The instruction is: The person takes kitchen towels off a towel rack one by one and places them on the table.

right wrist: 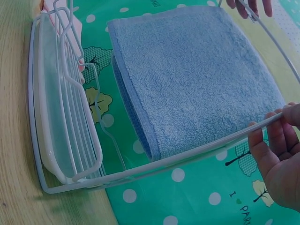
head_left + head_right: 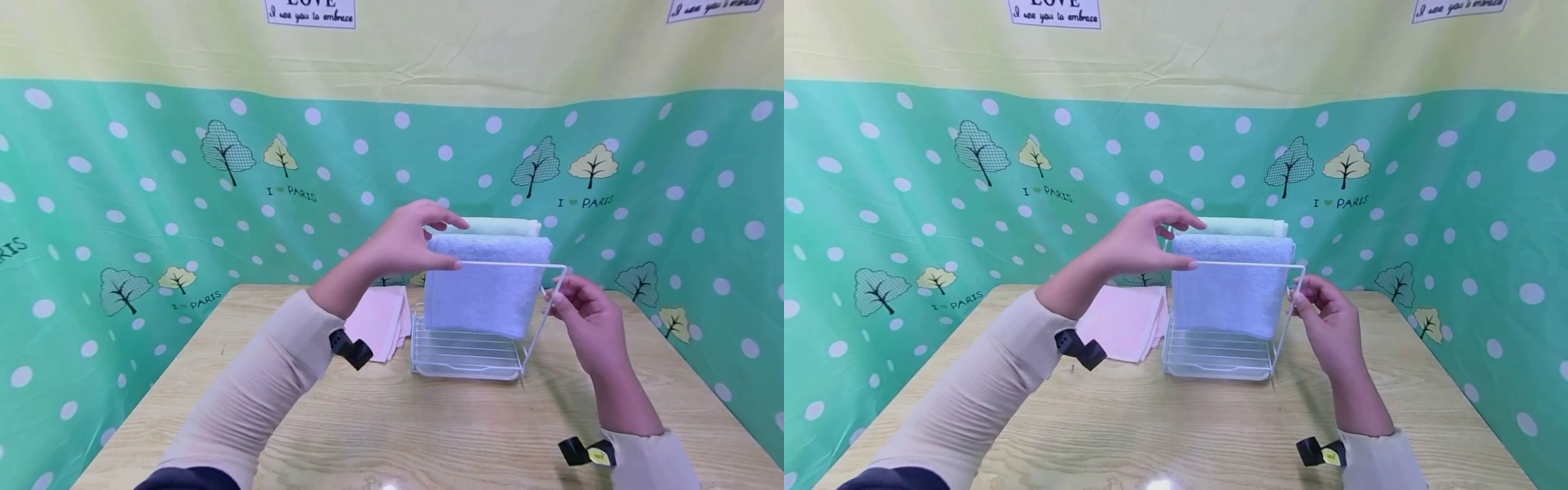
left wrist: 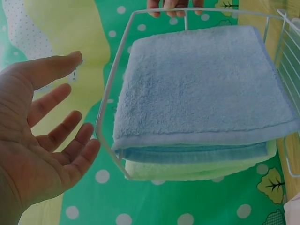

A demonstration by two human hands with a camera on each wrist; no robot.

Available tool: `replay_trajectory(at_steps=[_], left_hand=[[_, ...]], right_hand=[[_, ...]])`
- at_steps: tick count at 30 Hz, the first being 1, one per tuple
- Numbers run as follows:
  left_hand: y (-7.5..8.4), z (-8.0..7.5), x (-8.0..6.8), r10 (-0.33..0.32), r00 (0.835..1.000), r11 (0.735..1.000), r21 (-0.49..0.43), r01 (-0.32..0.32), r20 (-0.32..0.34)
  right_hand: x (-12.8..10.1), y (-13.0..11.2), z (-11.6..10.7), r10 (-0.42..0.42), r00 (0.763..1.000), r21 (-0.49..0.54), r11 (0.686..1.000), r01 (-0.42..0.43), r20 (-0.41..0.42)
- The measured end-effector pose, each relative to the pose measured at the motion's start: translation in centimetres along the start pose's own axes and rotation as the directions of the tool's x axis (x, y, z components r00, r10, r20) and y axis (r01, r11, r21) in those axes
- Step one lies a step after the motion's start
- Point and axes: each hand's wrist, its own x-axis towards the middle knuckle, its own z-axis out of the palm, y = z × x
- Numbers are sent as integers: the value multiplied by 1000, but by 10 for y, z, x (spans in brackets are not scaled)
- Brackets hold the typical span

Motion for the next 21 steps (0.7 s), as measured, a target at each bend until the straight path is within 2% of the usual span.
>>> replay_trajectory(at_steps=[7,11,15,19,21], left_hand=[[5,-1,19,26,997,997,68,-31,75],[10,1,28,18,993,995,94,-29,116],[13,3,37,-27,988,991,131,7,153],[17,5,46,-88,979,989,134,64,186],[19,6,50,-99,975,989,130,74,200]], right_hand=[[0,2,-1,-1,1000,-13,1000,1,-7],[1,2,-1,0,1000,-4,1000,0,-5],[2,1,-1,-5,1000,2,1000,5,-1],[2,0,0,3,1000,-5,1000,-3,0],[2,0,0,6,1000,-10,1000,-6,1]])
